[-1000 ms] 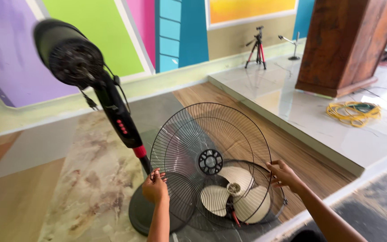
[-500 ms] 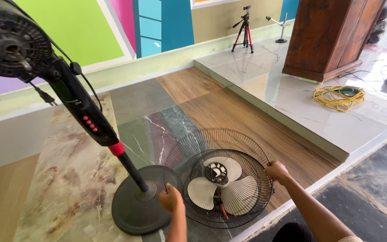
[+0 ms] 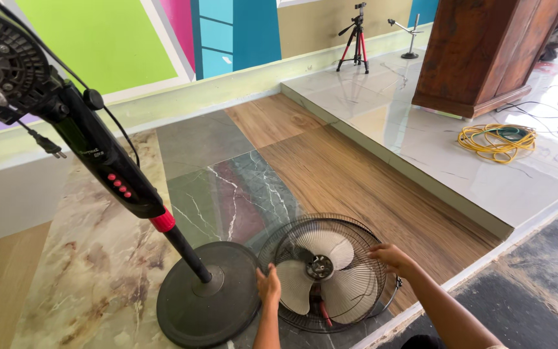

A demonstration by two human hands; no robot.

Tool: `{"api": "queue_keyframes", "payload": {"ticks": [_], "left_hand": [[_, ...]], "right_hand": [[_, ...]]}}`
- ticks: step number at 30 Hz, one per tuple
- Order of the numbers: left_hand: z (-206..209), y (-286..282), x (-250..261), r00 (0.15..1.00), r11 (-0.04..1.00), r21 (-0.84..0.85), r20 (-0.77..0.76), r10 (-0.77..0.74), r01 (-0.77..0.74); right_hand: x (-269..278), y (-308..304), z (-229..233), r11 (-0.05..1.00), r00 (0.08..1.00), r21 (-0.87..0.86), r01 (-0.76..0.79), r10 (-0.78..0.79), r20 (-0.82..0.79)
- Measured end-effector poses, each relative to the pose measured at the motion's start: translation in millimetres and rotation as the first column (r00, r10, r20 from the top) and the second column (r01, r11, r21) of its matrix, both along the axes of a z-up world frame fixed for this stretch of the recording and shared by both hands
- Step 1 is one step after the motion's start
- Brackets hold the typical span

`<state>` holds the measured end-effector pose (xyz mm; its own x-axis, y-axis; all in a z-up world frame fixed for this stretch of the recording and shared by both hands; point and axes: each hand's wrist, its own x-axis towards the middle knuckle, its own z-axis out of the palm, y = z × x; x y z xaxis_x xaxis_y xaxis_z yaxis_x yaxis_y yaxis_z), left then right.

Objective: The person removes the fan blade from a standing fan by unscrewing the central nut. Then they detach the front wire cage and finally separate the motor head from the stand.

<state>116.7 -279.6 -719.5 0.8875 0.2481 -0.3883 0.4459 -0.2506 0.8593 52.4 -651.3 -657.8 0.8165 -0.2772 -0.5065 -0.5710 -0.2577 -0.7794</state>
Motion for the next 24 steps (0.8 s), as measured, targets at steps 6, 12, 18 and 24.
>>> {"api": "queue_keyframes", "payload": {"ticks": [6,12,18,24], "left_hand": [[26,-12,12,0.969,0.979,0.053,0.142,-0.203,0.197],[81,-2,-3,0.888,0.893,0.316,0.226,-0.399,0.321],[166,47,-39,0.700,0.698,0.705,0.437,-0.564,0.122],[272,112,-77,0.518,0.629,0.752,0.624,-0.585,-0.195]], "right_hand": [[36,48,4,0.992,0.992,0.068,-0.104,0.099,0.074],[52,103,29,0.972,0.966,0.058,-0.229,0.220,0.135],[67,174,66,0.955,0.918,-0.093,-0.281,0.296,0.265],[74,250,136,0.921,0.787,-0.118,-0.372,0.380,0.487]]}}
